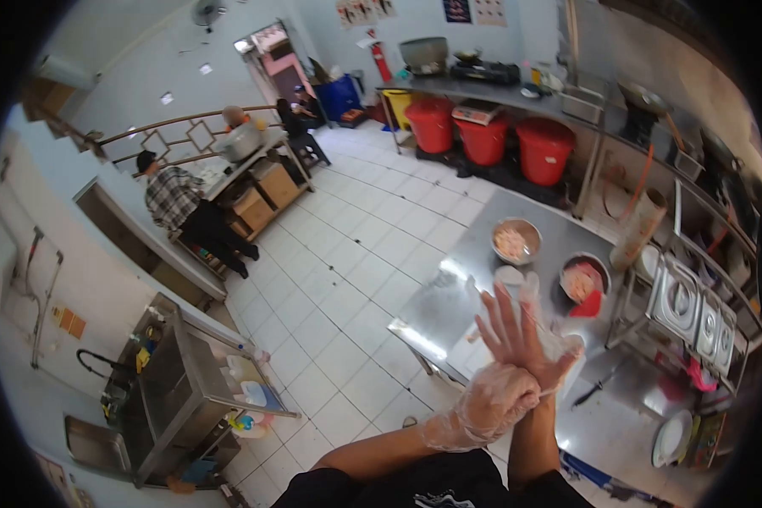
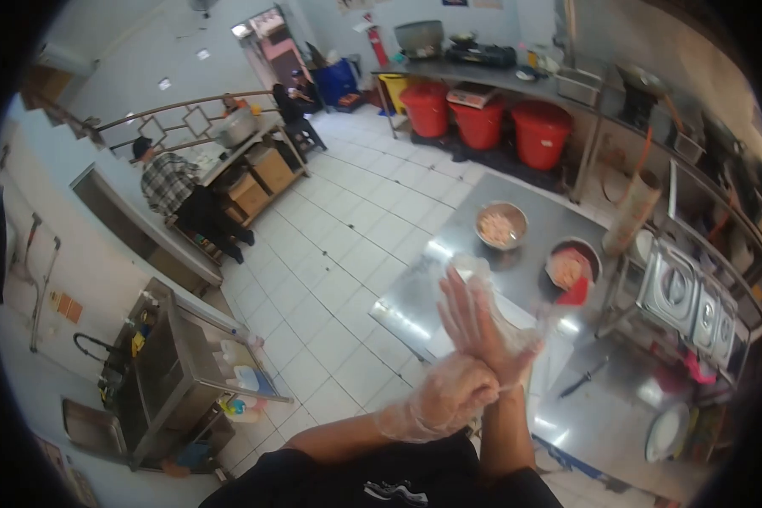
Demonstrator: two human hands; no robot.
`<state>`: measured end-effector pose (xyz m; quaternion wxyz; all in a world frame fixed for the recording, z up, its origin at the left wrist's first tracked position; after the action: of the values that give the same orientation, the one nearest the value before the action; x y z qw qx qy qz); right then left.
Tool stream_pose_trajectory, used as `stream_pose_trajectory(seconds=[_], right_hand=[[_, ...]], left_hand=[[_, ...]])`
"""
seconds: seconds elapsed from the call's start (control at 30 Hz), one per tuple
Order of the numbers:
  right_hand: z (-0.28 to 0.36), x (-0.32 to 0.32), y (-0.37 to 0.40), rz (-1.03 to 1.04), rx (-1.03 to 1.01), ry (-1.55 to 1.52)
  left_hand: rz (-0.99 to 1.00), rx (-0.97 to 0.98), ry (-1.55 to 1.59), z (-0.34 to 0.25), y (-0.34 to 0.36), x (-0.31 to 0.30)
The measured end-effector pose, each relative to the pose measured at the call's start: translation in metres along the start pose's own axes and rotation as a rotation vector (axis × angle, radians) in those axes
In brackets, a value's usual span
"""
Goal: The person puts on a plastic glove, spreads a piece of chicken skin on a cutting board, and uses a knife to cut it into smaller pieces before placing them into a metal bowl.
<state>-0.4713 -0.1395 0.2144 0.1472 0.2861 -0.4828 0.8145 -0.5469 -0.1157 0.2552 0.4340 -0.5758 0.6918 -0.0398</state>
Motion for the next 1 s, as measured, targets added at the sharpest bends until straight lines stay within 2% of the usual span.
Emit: stream_pose_trajectory(seconds=[0.03,0.1,0.17,0.23,0.33,0.4,0.53,0.67,0.73,0.93,1.0], right_hand=[[0.006,-0.001,-0.001,-0.011,-0.030,-0.114],[0.021,0.003,0.001,-0.001,-0.116,-0.156],[0.038,0.011,-0.004,0.096,-0.169,0.026],[0.049,-0.019,0.004,-0.241,-0.323,-0.608],[0.070,-0.023,0.006,0.100,-0.224,0.180],[0.081,-0.009,0.007,0.171,-0.308,0.171],[0.077,0.005,0.011,0.022,-0.321,0.024],[0.061,-0.009,0.022,0.003,-0.084,0.102],[0.059,-0.010,0.025,0.000,-0.036,0.122],[0.078,-0.009,0.018,-0.043,-0.148,0.187],[0.081,0.001,0.012,0.030,-0.300,-0.107]], left_hand=[[0.001,-0.001,-0.019,-0.003,-0.005,0.005],[0.023,-0.002,0.001,-0.010,-0.013,0.014],[0.047,0.008,-0.024,-0.019,-0.022,0.024],[0.060,0.026,-0.041,-0.023,-0.029,0.032],[0.095,0.038,-0.050,-0.026,-0.033,0.046],[0.150,0.030,-0.065,-0.027,-0.035,0.053],[0.138,-0.015,-0.064,-0.030,-0.035,0.059],[0.139,-0.054,-0.047,-0.023,-0.030,0.066],[0.130,-0.062,-0.055,-0.023,-0.029,0.066],[0.167,-0.079,0.014,-0.022,-0.031,0.069],[0.196,-0.089,0.025,-0.021,-0.032,0.073]])
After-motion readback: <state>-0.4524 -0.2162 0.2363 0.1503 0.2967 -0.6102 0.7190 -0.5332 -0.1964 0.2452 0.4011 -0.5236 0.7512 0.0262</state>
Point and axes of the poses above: each hand's wrist, its own y-axis away from the middle knuckle, its own x-axis out of the palm, z = x × y, the point moved 9 cm from there along -y, towards the middle knuckle, and after that the axes turned 11 degrees about z, right-handed, at the moved point
